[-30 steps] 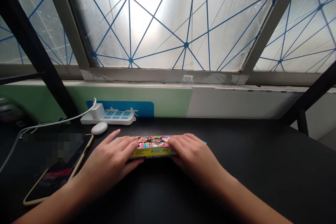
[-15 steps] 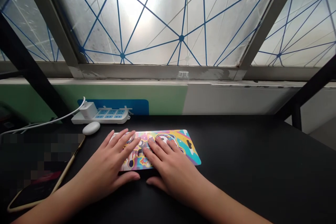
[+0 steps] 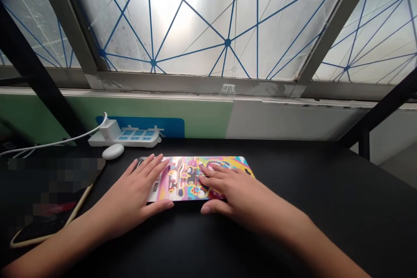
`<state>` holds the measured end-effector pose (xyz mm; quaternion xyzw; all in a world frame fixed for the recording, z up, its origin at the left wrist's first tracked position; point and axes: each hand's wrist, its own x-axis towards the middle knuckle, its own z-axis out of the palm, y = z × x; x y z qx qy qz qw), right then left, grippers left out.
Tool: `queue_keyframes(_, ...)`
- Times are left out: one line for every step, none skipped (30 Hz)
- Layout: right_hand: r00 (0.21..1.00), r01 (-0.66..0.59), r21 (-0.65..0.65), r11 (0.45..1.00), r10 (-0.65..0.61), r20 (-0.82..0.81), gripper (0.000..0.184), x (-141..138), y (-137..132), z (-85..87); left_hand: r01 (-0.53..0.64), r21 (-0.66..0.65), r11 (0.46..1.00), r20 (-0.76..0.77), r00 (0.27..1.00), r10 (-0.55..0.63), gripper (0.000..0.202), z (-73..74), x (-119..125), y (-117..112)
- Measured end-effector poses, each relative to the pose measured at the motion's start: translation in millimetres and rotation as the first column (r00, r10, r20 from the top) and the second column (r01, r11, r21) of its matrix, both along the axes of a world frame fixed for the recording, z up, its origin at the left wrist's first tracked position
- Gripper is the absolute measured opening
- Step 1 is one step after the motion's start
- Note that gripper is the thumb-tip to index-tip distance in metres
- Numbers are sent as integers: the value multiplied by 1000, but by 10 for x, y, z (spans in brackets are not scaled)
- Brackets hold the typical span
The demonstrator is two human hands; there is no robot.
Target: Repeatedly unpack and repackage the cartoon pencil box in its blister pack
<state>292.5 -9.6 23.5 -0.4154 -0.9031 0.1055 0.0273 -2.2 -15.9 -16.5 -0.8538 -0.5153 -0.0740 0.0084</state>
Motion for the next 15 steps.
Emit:
queue_keyframes(1000, 4, 17, 1000, -4, -14, 57, 55, 22, 13, -2, 3, 1000, 0, 1000, 2, 93, -6, -3, -1)
queue_keyframes(1000, 6, 33, 999, -5, -25, 48, 98, 45, 27, -2, 6, 1000, -1, 1000, 2, 93, -11, -5, -1)
queue_keyframes(1000, 8, 51, 999, -6, -30, 41, 126, 69, 40, 2, 10, 1000, -1, 1000, -2, 92, -17, -6, -1)
queue_keyframes(1000, 12, 77, 997, -10, -29, 36, 136, 91, 48, 9, 13, 1000, -2, 1000, -9, 92, -21, -5, 1)
queue_keyframes(1000, 20, 114, 993, -18, -25, 33, 129, 108, 49, 16, 18, 1000, -1, 1000, -16, 92, -23, 0, 2)
queue_keyframes(999, 31, 164, 986, -29, -20, 33, 102, 119, 39, 19, 25, 1000, -1, 1000, -19, 91, -24, 8, 5)
queue_keyframes(999, 43, 224, 974, -40, -17, 35, 59, 122, 15, 18, 32, 999, -1, 1000, -18, 89, -23, 19, 7)
queue_keyframes(999, 49, 278, 959, -46, -16, 39, 1, 119, -25, 15, 38, 999, -4, 1000, -15, 88, -19, 32, 10)
queue_keyframes(999, 43, 319, 947, -40, -17, 46, -69, 109, -78, 12, 42, 999, -9, 1000, -11, 86, -13, 45, 13)
queue_keyframes(1000, 22, 344, 939, -17, -20, 55, -145, 95, -141, 9, 45, 999, -17, 1000, -8, 85, -5, 58, 15)
queue_keyframes(1000, -7, 355, 935, 16, -22, 65, -225, 78, -208, 8, 46, 999, -27, 1000, -7, 84, 4, 68, 19)
queue_keyframes(999, -39, 354, 935, 50, -23, 75, -300, 59, -272, 11, 46, 999, -38, 999, -9, 84, 12, 72, 22)
queue_keyframes(997, -62, 344, 937, 73, -19, 82, -367, 41, -328, 14, 47, 999, -49, 999, -12, 84, 20, 72, 27)
queue_keyframes(996, -76, 327, 942, 84, -11, 86, -419, 24, -370, 17, 48, 999, -58, 998, -14, 85, 25, 66, 32)
queue_keyframes(997, -76, 304, 950, 80, -1, 88, -452, 9, -396, 22, 48, 999, -65, 998, -19, 87, 27, 56, 37)
